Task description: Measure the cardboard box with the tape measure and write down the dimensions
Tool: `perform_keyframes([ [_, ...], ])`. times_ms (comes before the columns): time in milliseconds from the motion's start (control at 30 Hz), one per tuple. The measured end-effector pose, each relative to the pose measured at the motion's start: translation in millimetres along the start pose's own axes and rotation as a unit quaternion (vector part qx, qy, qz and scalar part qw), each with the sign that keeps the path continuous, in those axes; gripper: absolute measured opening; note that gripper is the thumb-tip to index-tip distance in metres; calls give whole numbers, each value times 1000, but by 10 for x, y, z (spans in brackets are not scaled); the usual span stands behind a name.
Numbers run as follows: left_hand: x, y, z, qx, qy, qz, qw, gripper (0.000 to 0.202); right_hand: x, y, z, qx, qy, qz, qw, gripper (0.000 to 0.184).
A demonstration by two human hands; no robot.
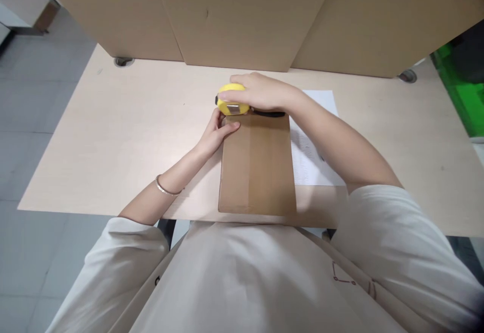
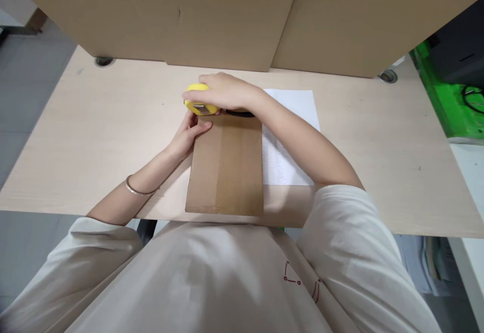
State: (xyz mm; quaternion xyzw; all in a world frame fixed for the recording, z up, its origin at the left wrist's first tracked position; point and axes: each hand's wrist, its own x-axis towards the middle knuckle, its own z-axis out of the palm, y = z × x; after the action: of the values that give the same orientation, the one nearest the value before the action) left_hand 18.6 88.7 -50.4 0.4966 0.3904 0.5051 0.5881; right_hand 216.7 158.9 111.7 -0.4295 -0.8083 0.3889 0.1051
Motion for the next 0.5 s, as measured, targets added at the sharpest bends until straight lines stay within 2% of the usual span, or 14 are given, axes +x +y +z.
perform_keyframes([
  [167, -2, 60, 26, -21, 20, 1, 1000, 82, -112, 228, -127, 42, -12, 1, 999, 44],
  [300, 86, 156, 118, -75, 60, -33, 995, 47, -97, 313, -107, 45, -8, -17, 999, 43],
  [400, 145, 203, 164, -64, 74, -41, 994, 46, -76, 312, -85, 45, -11, -28, 999, 45],
  [500, 148, 200, 132, -19, 76, -35, 996, 49, -82, 279, -95, 43, -14, -24, 999, 45],
])
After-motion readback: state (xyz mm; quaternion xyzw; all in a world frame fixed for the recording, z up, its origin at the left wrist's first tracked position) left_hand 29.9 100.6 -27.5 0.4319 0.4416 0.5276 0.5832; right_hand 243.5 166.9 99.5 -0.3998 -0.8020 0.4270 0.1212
